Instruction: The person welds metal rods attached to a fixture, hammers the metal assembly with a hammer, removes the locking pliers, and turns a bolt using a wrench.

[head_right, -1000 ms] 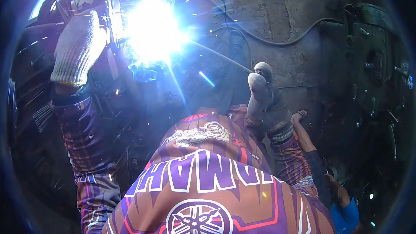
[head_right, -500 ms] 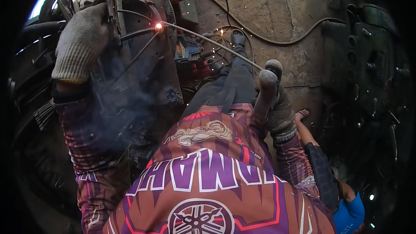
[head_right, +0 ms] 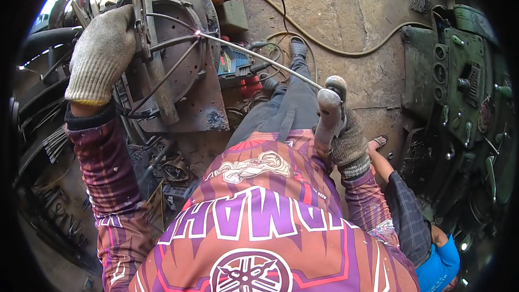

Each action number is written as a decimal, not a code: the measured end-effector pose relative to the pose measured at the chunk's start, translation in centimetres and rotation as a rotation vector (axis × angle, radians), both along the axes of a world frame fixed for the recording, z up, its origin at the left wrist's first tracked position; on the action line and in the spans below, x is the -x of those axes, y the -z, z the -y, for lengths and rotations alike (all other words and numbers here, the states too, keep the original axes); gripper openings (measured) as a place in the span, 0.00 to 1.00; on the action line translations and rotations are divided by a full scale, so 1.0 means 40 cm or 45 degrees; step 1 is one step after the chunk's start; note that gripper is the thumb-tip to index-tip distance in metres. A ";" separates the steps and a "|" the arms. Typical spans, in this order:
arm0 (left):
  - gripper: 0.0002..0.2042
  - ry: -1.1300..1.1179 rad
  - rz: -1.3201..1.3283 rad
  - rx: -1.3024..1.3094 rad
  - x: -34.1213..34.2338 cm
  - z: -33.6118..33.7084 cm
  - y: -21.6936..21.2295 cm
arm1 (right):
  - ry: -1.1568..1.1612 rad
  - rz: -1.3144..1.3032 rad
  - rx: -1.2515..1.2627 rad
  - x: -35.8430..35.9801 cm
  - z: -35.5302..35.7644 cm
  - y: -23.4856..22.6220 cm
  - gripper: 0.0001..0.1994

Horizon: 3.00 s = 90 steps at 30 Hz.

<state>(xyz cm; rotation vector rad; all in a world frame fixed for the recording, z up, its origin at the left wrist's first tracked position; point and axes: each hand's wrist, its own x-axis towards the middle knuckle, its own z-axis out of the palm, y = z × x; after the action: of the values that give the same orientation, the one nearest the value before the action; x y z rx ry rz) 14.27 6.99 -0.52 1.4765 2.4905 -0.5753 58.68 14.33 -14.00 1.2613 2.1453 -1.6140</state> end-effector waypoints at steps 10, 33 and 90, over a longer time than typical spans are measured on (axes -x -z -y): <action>0.13 0.019 -0.027 0.022 -0.001 0.001 0.001 | 0.032 -0.077 0.068 -0.016 0.001 0.019 0.25; 0.12 0.564 -0.034 -0.325 0.073 0.082 0.024 | 0.051 -0.248 0.050 -0.089 0.026 0.114 0.41; 0.13 0.025 -0.020 0.098 -0.005 -0.018 0.000 | 0.220 -0.212 0.141 -0.041 -0.002 0.070 0.27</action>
<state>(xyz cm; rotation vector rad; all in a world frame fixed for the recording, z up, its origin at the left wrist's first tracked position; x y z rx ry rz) 14.49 7.73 -0.51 1.4753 2.4388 -0.6813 60.33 14.39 -16.79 1.3541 2.0536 -1.9421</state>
